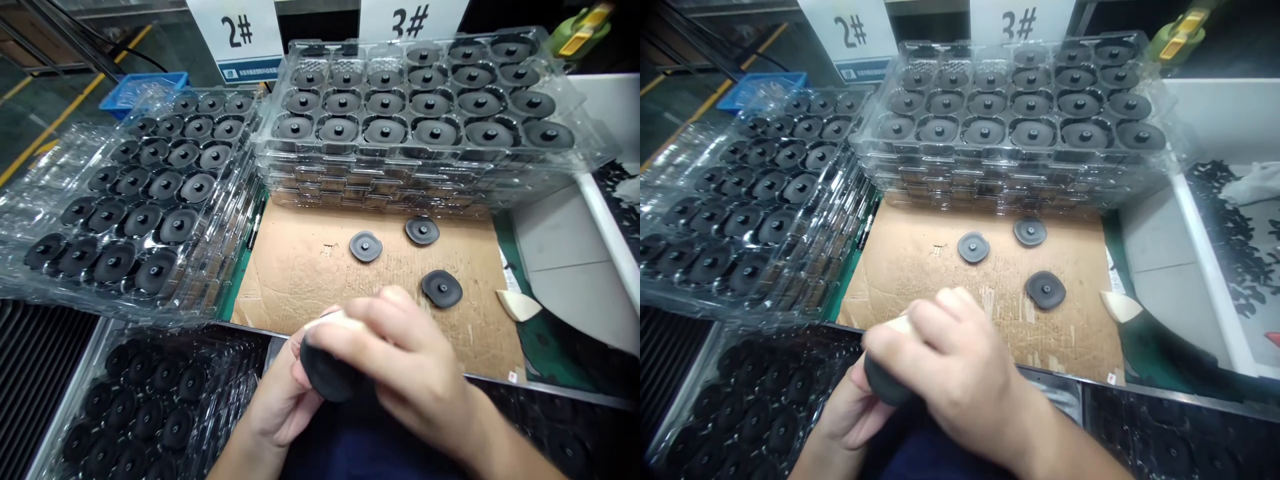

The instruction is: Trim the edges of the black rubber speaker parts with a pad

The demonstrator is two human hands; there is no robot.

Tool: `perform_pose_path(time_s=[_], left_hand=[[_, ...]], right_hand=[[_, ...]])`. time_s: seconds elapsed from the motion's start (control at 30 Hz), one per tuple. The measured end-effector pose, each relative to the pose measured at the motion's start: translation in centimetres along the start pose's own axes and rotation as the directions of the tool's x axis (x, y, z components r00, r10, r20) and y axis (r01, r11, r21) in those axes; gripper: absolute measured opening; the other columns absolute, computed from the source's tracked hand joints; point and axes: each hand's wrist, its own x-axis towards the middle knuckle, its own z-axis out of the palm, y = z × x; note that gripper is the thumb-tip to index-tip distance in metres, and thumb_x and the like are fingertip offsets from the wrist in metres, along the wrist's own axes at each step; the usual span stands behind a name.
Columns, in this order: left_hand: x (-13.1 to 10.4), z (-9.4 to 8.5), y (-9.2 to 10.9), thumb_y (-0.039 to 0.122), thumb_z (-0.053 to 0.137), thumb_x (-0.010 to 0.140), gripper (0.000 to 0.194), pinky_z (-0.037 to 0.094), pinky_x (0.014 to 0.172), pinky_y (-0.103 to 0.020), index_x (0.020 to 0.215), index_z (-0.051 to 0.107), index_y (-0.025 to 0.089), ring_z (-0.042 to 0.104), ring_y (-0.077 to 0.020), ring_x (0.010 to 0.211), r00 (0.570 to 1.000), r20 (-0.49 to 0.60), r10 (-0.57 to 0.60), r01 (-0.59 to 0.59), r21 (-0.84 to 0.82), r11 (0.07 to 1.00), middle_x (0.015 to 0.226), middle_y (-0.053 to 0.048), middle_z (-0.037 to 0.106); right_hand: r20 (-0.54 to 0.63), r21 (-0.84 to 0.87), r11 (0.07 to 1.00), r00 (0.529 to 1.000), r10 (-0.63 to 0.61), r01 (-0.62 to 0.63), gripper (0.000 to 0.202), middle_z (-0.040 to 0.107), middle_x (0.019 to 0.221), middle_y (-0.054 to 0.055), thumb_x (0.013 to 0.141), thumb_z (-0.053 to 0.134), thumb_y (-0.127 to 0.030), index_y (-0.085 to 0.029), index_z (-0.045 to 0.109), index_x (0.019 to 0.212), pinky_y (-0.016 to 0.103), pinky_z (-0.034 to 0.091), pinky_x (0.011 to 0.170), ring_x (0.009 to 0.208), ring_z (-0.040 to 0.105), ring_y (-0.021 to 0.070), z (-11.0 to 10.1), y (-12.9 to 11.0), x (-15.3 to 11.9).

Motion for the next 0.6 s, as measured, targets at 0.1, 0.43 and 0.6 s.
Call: perform_pose_path(time_s=[0.1,0.43,0.6], left_hand=[[0.0,-0.8,-0.5,0.026,0.072,0.069,0.041,0.044,0.089,-0.026,0.107,0.062,0.019,0.058,-0.0173,0.097,1.000,-0.013,0.024,-0.025,-0.075,0.997,0.103,-0.004,0.065],[-0.4,-2.0,0.3,0.039,0.067,0.069,0.046,0.040,0.097,-0.034,0.111,0.060,0.021,0.057,-0.0257,0.107,0.997,-0.050,0.067,-0.076,-0.226,0.971,0.118,-0.008,0.060],[-0.1,-1.8,0.1,0.037,0.069,0.068,0.050,0.039,0.099,-0.035,0.114,0.058,0.021,0.052,-0.0275,0.112,0.992,-0.095,0.088,-0.104,-0.174,0.979,0.124,-0.008,0.057]], right_hand=[[0.038,0.043,0.997,0.998,-0.059,0.057,0.027,0.059,0.079,0.005,0.092,0.038,-0.018,-0.018,0.064,0.100,0.029,0.036,0.062,0.067,0.044,0.0141,-0.1,0.8,0.2],[0.039,0.083,0.894,0.897,0.439,-0.441,0.028,0.065,0.091,0.004,0.088,0.044,-0.015,-0.022,0.060,0.110,0.033,0.048,0.074,0.083,0.059,0.0164,3.9,7.0,-6.2],[-0.085,0.049,0.862,0.858,0.507,-0.505,0.028,0.064,0.099,0.005,0.087,0.048,-0.021,-0.021,0.058,0.113,0.029,0.048,0.067,0.084,0.060,0.0175,2.4,4.6,-4.1]])
